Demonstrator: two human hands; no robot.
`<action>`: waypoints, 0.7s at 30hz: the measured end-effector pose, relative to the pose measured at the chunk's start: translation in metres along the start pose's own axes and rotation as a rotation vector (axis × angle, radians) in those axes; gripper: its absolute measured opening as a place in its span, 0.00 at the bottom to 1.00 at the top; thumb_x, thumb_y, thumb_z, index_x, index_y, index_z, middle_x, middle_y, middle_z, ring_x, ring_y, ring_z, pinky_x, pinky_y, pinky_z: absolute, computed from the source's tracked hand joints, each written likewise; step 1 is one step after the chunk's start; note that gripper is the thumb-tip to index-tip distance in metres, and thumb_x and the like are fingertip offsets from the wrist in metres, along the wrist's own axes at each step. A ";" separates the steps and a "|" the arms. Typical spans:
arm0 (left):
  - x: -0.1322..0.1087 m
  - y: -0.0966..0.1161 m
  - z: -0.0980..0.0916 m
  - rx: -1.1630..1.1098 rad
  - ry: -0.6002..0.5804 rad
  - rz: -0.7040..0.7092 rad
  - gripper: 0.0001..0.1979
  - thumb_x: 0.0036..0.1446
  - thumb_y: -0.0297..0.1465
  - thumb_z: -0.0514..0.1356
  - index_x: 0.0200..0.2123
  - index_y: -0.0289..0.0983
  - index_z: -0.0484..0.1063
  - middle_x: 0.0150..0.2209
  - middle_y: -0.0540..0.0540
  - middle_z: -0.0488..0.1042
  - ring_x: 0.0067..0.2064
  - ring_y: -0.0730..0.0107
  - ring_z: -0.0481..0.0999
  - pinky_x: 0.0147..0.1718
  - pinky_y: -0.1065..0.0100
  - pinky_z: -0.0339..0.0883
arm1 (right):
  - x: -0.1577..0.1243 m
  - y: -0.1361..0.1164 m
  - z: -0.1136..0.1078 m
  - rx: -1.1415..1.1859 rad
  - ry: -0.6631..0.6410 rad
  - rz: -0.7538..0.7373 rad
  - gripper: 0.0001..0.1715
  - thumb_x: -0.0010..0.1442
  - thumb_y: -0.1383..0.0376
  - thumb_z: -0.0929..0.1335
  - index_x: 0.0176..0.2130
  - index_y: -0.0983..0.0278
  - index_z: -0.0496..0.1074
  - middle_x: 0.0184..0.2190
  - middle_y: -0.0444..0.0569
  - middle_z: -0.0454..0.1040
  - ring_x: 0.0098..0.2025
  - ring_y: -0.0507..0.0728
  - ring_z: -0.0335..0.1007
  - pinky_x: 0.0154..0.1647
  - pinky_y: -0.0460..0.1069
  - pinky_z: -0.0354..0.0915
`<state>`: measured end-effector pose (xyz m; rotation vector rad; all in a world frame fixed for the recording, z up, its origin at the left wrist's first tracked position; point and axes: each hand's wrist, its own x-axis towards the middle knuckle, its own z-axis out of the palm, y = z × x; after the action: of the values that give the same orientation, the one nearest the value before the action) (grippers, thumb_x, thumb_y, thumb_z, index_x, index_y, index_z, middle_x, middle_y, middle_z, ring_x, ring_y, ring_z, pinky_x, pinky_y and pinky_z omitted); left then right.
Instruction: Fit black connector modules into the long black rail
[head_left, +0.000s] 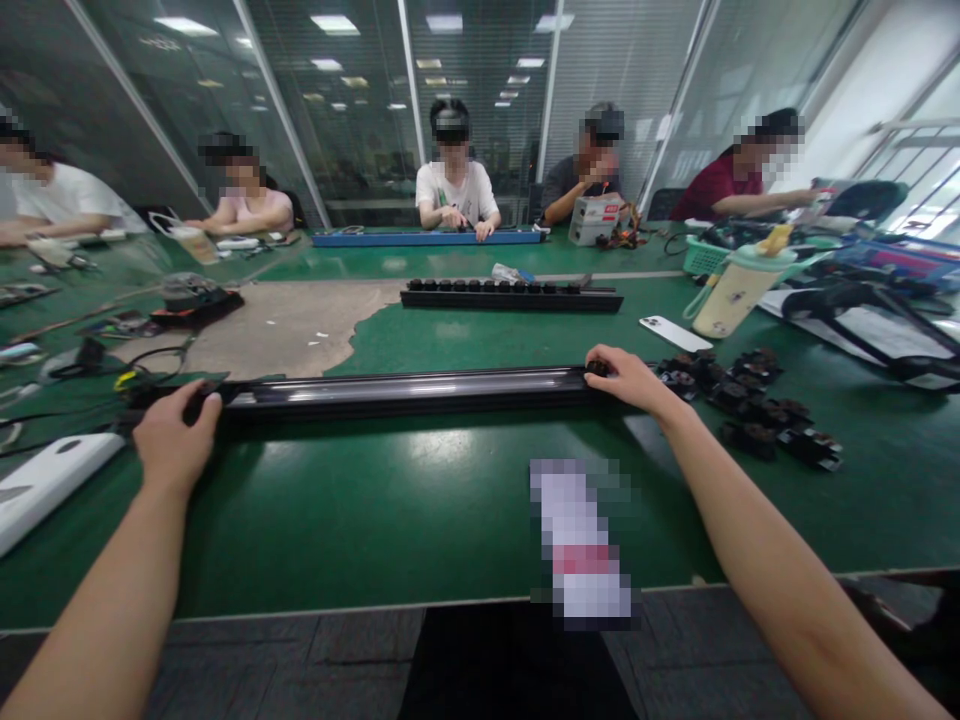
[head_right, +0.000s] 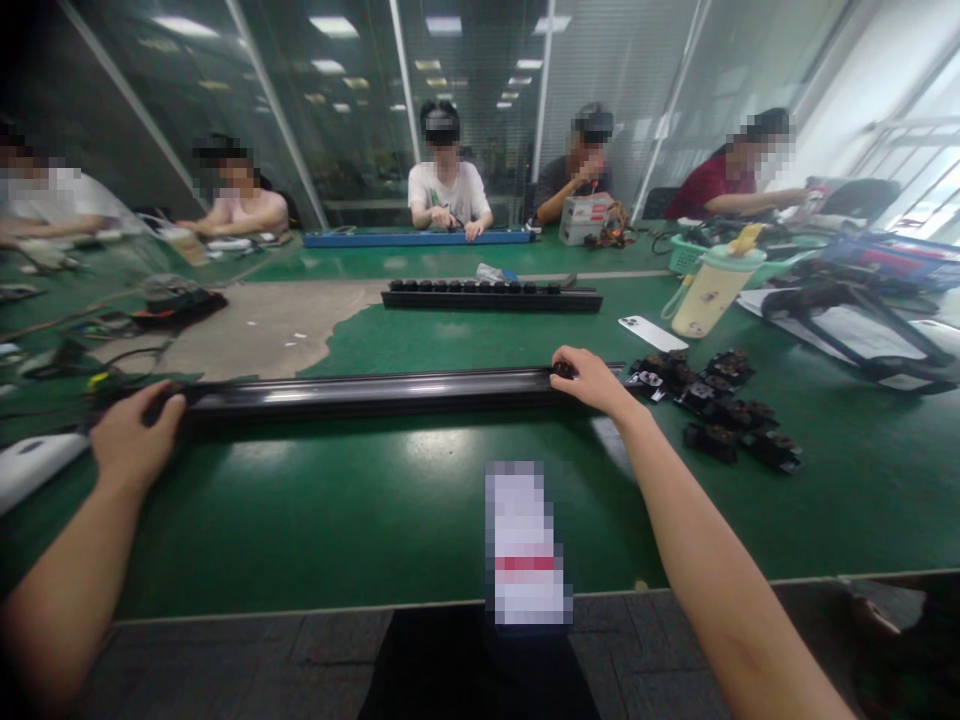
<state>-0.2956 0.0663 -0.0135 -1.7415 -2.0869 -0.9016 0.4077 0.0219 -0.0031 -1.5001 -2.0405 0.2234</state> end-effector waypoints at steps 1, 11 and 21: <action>0.000 0.000 0.000 0.000 0.001 0.002 0.32 0.63 0.49 0.50 0.61 0.35 0.69 0.57 0.37 0.72 0.59 0.53 0.70 0.60 0.55 0.60 | 0.000 0.001 0.000 0.002 -0.002 -0.003 0.11 0.56 0.57 0.67 0.38 0.60 0.69 0.35 0.48 0.73 0.38 0.60 0.66 0.41 0.54 0.62; 0.001 0.000 -0.003 -0.012 -0.016 -0.008 0.33 0.63 0.50 0.50 0.61 0.35 0.69 0.58 0.35 0.72 0.59 0.50 0.69 0.60 0.53 0.60 | 0.002 0.003 0.001 -0.025 -0.003 -0.022 0.10 0.55 0.59 0.67 0.38 0.59 0.68 0.37 0.49 0.74 0.41 0.61 0.68 0.44 0.55 0.63; 0.000 0.003 -0.005 0.000 -0.027 -0.023 0.34 0.62 0.52 0.48 0.61 0.35 0.69 0.57 0.35 0.72 0.59 0.49 0.69 0.60 0.53 0.59 | 0.002 0.006 0.003 -0.022 -0.006 -0.027 0.10 0.56 0.58 0.67 0.38 0.59 0.68 0.36 0.49 0.74 0.40 0.61 0.67 0.44 0.55 0.63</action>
<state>-0.2937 0.0638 -0.0085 -1.7427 -2.1282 -0.8892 0.4102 0.0263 -0.0073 -1.4856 -2.0734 0.1960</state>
